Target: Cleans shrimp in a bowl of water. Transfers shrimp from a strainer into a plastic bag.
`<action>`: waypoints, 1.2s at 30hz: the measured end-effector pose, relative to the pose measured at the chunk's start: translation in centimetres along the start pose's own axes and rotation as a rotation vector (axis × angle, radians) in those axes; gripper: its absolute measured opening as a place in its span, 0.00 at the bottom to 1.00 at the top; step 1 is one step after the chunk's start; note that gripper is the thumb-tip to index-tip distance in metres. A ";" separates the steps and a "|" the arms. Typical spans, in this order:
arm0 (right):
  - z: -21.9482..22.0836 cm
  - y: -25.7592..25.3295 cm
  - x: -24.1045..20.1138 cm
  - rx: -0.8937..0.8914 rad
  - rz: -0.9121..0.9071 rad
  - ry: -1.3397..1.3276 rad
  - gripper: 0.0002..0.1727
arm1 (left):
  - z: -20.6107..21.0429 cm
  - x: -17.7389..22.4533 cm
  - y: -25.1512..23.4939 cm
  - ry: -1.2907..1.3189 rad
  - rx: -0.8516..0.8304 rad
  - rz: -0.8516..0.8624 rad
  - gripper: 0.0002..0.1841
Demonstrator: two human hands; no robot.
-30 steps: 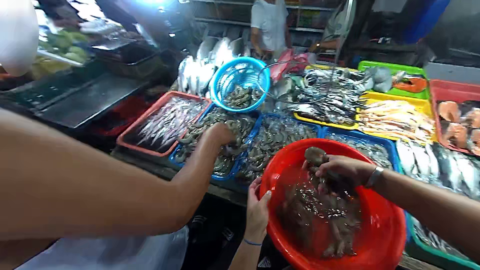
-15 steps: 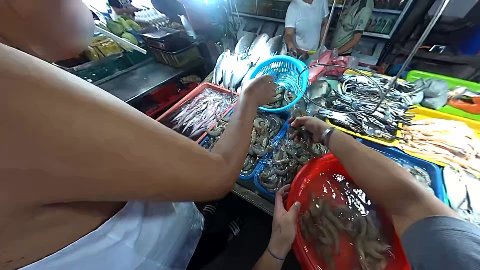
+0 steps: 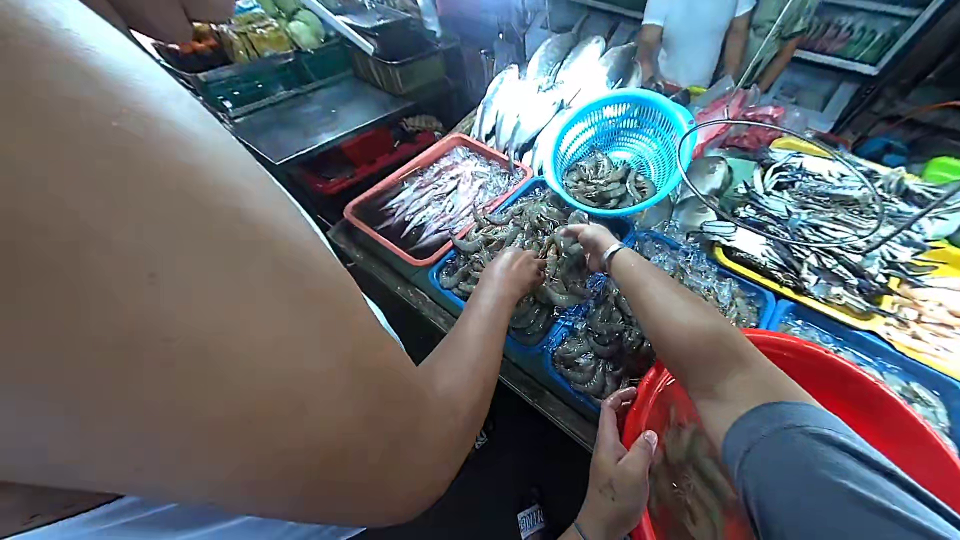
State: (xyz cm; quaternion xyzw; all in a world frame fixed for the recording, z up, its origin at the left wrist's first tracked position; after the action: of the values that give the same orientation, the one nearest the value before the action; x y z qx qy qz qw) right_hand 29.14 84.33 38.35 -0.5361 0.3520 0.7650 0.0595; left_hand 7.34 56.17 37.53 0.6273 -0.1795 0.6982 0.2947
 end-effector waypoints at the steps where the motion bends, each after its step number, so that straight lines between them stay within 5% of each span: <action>1: 0.3 -0.3 -0.6 -0.009 -0.027 0.057 0.36 | 0.0 0.0 0.0 -0.006 -0.001 0.006 0.30; 6: -1.1 3.8 -5.1 -0.065 -0.263 0.390 0.38 | 0.0 0.6 0.0 -0.045 0.014 0.013 0.29; 13: -11.9 22.9 -7.7 -0.238 -0.659 0.708 0.17 | -0.2 0.4 0.4 -0.144 0.053 0.023 0.26; 17: -19.9 29.8 -1.8 -0.361 -0.393 0.908 0.12 | -0.2 0.7 0.3 -0.189 0.075 0.017 0.28; 19: -24.1 30.0 2.2 -0.277 -0.210 1.033 0.15 | -0.3 0.7 0.5 -0.238 0.087 0.004 0.28; 24: -30.8 28.2 8.1 -0.099 -0.083 1.078 0.30 | -0.2 0.9 0.5 -0.276 0.100 -0.007 0.28; 36: -29.2 32.9 16.1 -0.246 0.081 1.180 0.32 | -0.1 1.0 0.5 -0.174 0.124 -0.011 0.26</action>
State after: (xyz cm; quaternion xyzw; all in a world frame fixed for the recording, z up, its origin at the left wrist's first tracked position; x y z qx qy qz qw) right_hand 29.73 37.62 34.92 -0.8591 0.2545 0.3753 -0.2374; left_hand 6.89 55.99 38.58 0.7037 -0.1572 0.6491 0.2424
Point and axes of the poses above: each hand's wrist, its own y-axis away from the middle knuckle, its own z-axis out of the palm, x = y × z, the point moved 6 cm from there along -y, towards the middle knuckle, and after that the axes turned 15 degrees about -y, right-handed, at the moved point
